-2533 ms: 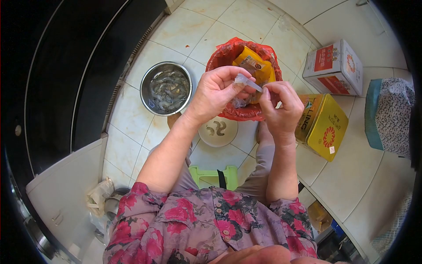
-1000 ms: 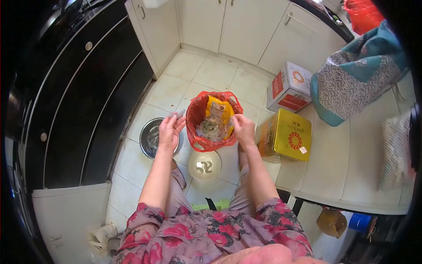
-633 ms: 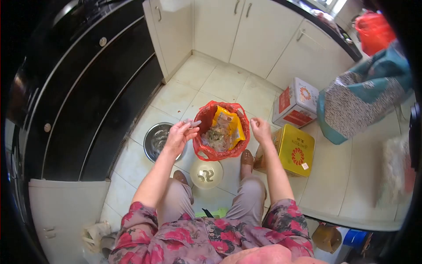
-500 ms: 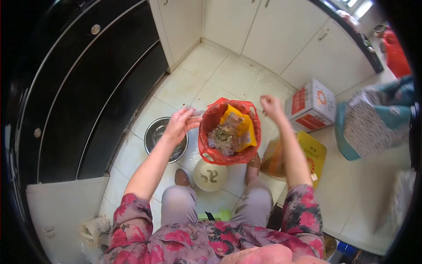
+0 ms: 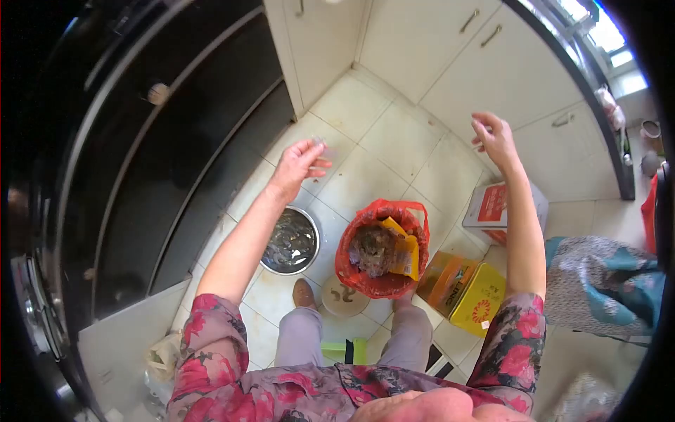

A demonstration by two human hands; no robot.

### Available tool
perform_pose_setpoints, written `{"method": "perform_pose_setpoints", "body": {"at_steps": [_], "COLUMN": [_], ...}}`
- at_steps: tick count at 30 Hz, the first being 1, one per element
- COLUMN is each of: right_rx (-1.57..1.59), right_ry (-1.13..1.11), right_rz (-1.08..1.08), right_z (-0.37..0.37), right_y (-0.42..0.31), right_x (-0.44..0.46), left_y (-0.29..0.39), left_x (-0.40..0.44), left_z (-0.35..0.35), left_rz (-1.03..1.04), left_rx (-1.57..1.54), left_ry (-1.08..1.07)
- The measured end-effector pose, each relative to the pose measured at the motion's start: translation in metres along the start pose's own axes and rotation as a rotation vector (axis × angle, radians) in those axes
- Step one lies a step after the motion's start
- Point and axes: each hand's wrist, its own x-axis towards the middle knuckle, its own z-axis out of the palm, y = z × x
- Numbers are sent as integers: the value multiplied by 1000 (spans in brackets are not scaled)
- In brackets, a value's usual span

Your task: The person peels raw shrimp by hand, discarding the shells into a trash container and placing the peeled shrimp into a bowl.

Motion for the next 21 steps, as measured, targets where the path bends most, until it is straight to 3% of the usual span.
{"method": "perform_pose_setpoints", "body": {"at_steps": [5, 9, 13, 16, 21], "right_rx": [136, 238, 357, 461, 531], "right_ry": [-7, -239, -472, -477, -583], "right_rz": [221, 275, 514, 645, 641], "right_z": [-47, -43, 3, 49, 72], "right_y": [-91, -155, -137, -100, -58], "right_x": [-34, -113, -182, -218, -198], "left_y": [85, 96, 57, 10, -39], "left_x": [-67, -121, -150, -166, -181], "left_z": [-5, 7, -5, -28, -59], "left_rz": [-17, -124, -245, -348, -475], "left_rx": [19, -30, -73, -9, -76], "left_ry": [6, -10, 28, 240, 487]}}
